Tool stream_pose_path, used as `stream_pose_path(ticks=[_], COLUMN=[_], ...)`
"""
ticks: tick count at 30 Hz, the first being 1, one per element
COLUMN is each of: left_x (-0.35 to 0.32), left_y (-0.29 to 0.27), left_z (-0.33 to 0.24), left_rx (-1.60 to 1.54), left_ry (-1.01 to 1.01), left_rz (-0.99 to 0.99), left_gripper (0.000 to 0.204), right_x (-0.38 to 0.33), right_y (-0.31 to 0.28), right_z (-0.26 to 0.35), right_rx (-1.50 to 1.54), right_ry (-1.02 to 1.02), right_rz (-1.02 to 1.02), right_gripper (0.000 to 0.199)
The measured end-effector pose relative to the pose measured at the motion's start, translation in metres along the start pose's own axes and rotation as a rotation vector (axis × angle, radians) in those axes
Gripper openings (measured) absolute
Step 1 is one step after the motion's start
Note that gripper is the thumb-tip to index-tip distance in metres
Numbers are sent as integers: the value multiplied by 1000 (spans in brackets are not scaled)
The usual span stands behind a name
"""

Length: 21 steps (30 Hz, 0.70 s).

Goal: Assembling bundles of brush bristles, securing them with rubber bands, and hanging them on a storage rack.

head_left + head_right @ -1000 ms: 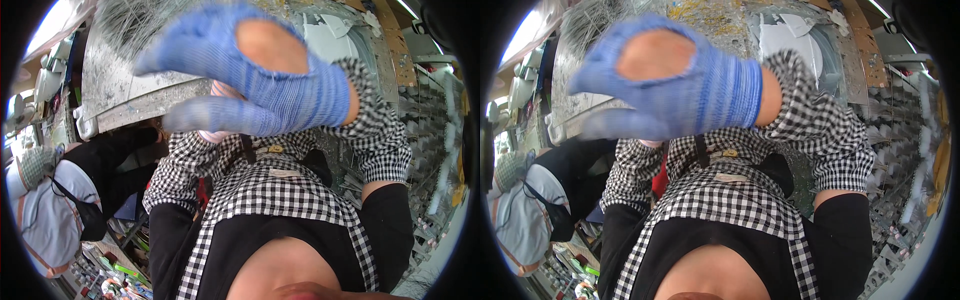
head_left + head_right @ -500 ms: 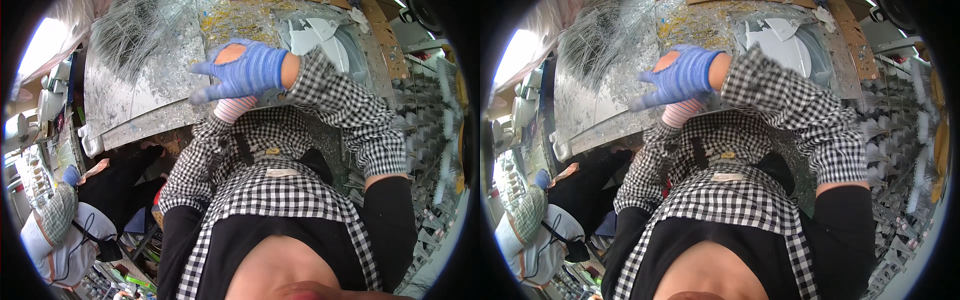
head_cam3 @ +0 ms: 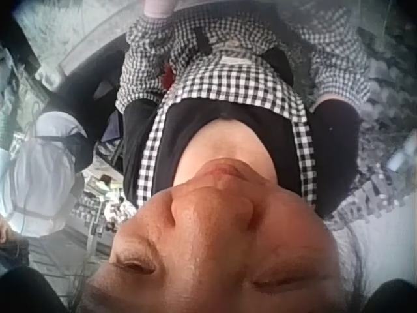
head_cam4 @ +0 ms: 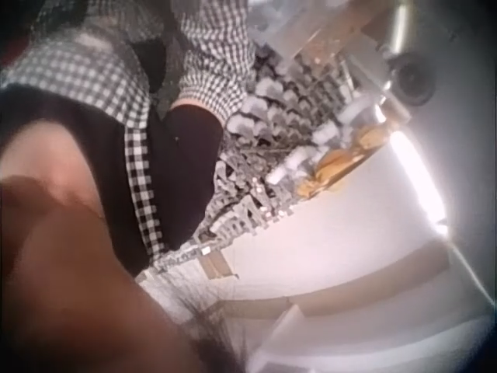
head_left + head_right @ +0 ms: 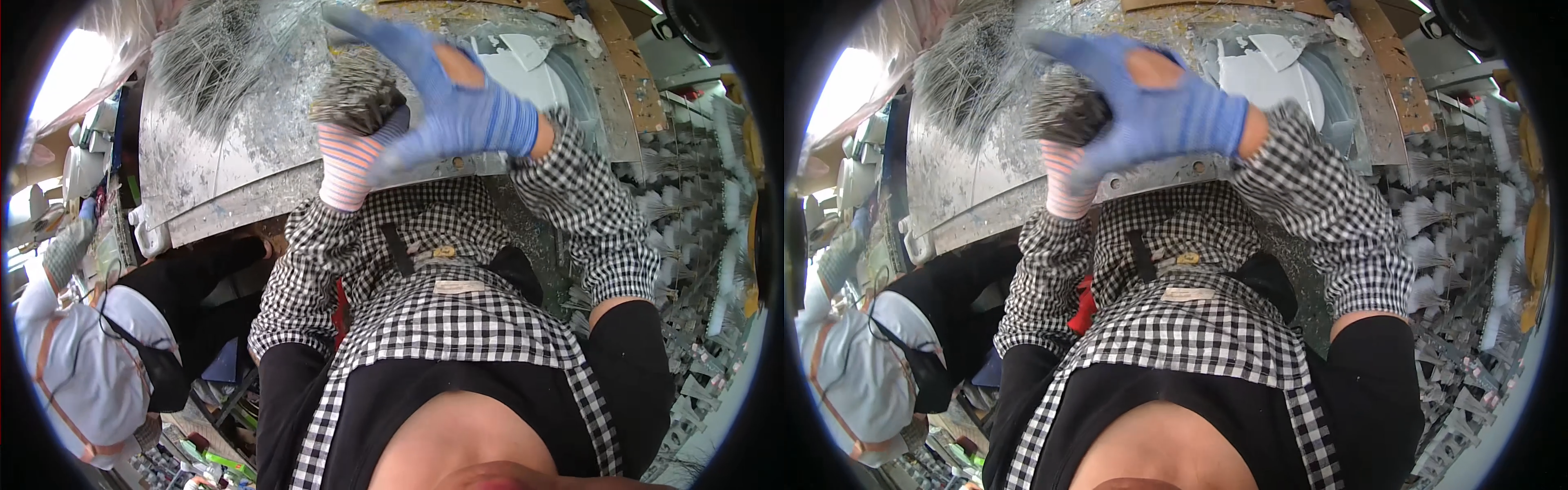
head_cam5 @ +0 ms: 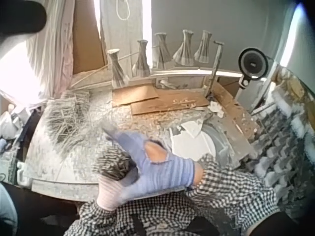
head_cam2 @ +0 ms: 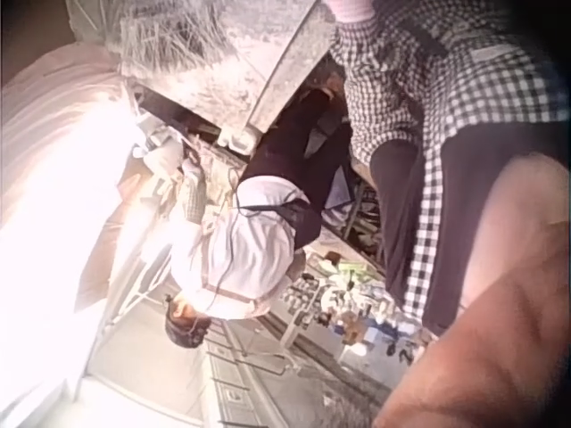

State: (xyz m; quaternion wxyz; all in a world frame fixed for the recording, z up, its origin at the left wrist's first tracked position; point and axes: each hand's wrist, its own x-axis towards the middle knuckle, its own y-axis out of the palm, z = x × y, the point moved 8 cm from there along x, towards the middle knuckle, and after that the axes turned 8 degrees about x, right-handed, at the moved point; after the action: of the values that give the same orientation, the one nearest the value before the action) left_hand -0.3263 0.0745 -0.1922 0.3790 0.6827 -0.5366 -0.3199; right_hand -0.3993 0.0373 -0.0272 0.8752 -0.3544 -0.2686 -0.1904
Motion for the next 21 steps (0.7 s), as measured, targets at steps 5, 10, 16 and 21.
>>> stream_pose_path(ticks=[5,10,16,21], left_x=[-3,-18,-5,-2], left_y=[-6,5,-61,-47], left_z=[0,7,28,28], left_rx=[854,1700,2220,2256], left_ry=[316,457,556,507], left_rz=[-55,403,586,621], left_gripper=[56,85,68,76], right_x=[-121,-173,-143,-158], right_y=[69,95,94,82], right_z=[-103,-136,-116,-121], right_rx=[-321,-346,-197,-322], right_ry=[381,537,317,316], right_rz=[-110,-23,-35,-125], right_gripper=[94,77,57,75])
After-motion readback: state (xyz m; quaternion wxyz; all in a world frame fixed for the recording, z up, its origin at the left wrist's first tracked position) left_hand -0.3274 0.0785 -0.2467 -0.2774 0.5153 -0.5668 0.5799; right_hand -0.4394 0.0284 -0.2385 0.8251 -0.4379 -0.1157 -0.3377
